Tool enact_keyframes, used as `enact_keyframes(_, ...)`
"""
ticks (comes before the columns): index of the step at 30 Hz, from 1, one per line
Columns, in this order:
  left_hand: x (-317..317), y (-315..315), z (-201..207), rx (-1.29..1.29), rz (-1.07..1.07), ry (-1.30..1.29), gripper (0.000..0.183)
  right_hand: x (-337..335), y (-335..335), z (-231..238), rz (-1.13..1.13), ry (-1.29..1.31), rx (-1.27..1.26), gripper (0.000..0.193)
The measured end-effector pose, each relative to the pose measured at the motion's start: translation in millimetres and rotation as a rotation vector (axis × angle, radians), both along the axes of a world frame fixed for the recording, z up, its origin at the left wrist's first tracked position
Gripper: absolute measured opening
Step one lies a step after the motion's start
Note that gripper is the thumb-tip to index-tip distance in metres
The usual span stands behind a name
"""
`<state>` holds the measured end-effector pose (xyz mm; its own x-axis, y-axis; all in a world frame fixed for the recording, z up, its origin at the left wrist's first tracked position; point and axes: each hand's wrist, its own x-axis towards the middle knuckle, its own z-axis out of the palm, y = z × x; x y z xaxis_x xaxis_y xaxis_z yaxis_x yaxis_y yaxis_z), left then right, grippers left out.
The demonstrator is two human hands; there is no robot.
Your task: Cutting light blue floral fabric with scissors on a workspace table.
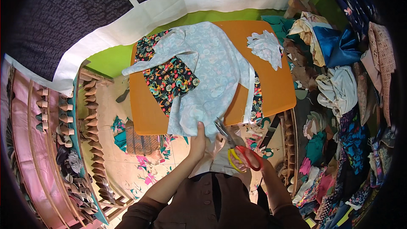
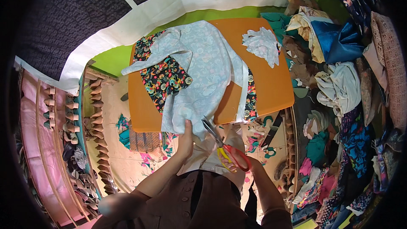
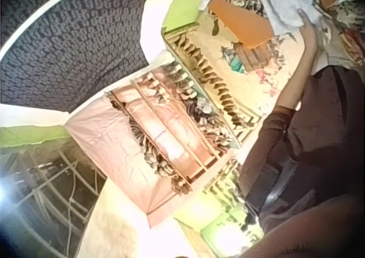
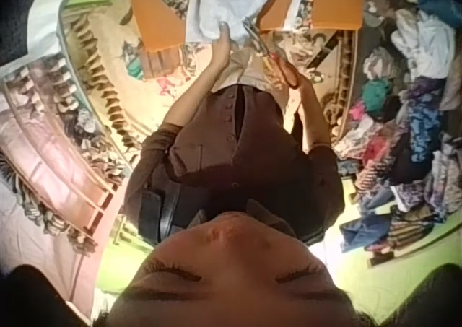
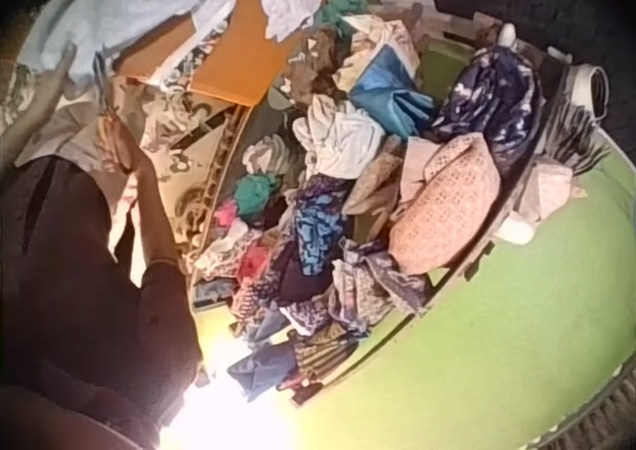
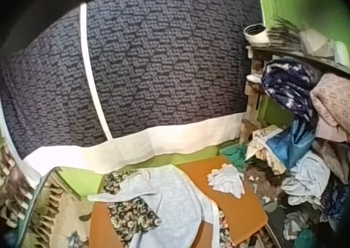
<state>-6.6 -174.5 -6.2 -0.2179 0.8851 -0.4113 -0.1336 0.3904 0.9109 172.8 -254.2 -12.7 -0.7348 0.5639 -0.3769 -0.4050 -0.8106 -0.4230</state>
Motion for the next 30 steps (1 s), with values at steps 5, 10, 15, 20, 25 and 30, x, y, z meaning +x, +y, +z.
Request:
enact_keyframes(5, -4, -13, -9, -0.494, -0.346, -0.126, 0.072, 45, -10, 8, 0.064, -0.017, 0.014, 0.074)
enact_keyframes(10, 15, -27, -22, -0.351, -0.353, -0.375, 0.068, 59, -10, 5, -0.331, -0.251, 0.020, 0.069)
enact_keyframes(15, 49, -39, -11, -0.426, -0.344, -0.825, 0.058, 27, 6, -18, -0.779, -0.404, -0.277, 0.038)
enact_keyframes(20, 54, -46, -9, -0.370, -0.415, -0.698, 0.053, 5, 30, -3, -0.705, -0.618, -0.008, 0.029)
enact_keyframes(25, 35, -25, -17, -0.389, -0.076, -0.836, 0.047, 29, 38, 15, -0.698, -0.702, 0.109, 0.026)
enact_keyframes(30, 6, 12, -18, -0.369, 0.153, -1.239, 0.040, 61, 46, 41, -0.669, -0.791, 0.246, 0.027)
